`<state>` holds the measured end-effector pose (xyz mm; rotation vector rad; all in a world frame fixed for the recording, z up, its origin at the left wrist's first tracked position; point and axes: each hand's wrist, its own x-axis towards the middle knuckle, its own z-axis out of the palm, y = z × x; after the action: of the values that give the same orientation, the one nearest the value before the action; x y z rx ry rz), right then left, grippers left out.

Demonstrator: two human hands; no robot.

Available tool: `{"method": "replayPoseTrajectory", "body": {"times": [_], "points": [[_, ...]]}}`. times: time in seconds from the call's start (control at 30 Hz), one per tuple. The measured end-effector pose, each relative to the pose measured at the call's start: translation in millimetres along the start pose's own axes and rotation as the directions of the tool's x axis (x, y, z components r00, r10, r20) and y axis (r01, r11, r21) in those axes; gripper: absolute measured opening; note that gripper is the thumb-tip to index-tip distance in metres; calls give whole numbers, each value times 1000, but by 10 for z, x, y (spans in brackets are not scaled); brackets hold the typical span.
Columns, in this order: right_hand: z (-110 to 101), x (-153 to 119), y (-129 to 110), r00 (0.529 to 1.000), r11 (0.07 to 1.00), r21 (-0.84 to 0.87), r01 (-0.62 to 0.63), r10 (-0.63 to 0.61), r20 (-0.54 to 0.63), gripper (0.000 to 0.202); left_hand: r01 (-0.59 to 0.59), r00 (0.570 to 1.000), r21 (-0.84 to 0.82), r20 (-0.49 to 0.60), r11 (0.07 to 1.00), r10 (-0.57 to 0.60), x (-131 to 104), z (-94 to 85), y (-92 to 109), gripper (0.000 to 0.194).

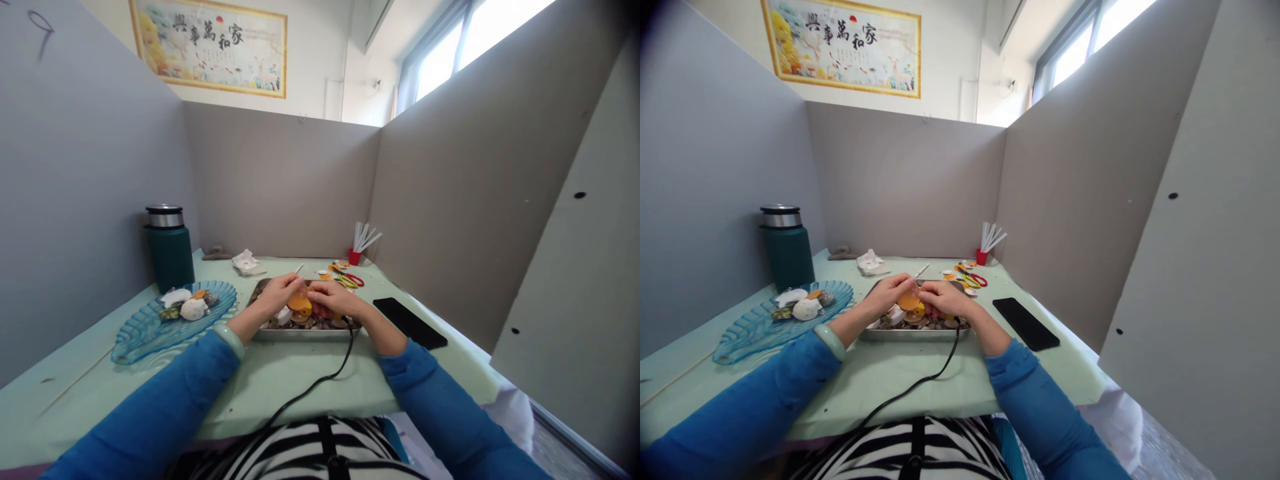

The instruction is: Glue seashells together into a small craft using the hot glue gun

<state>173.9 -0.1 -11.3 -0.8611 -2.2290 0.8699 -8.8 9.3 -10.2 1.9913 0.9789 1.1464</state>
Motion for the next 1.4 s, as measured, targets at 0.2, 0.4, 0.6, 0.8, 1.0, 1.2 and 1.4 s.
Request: {"method": "replayPoseTrajectory", "body": {"times": [0.2,0.4,0.6,0.8,1.0,1.2,1.4], "points": [[0,-6,13,999,1000,-6,17,-17,29,29,31,999,-45,19,999,-30,-5,8,2,33],[4,-12,-12,1000,999,-34,12,-11,28,30,67,998,-76,18,995,-66,-5,8,-23,34],[15,22,53,1000,1000,-4,0,-1,-27,28,168,985,-146,70,975,-159,-24,31,24,38],[18,23,46,998,1000,14,-20,21,-61,29,149,982,-114,130,982,-134,-26,32,19,36],[22,15,23,996,1000,-13,-15,14,-84,29,125,984,-78,140,989,-113,-19,35,-11,37],[22,22,22,993,996,-87,-14,4,-116,28,63,992,51,103,997,-68,-1,18,-72,39],[38,30,56,995,993,-114,27,-38,-96,28,54,990,50,131,997,-60,-3,6,-90,39]]}}
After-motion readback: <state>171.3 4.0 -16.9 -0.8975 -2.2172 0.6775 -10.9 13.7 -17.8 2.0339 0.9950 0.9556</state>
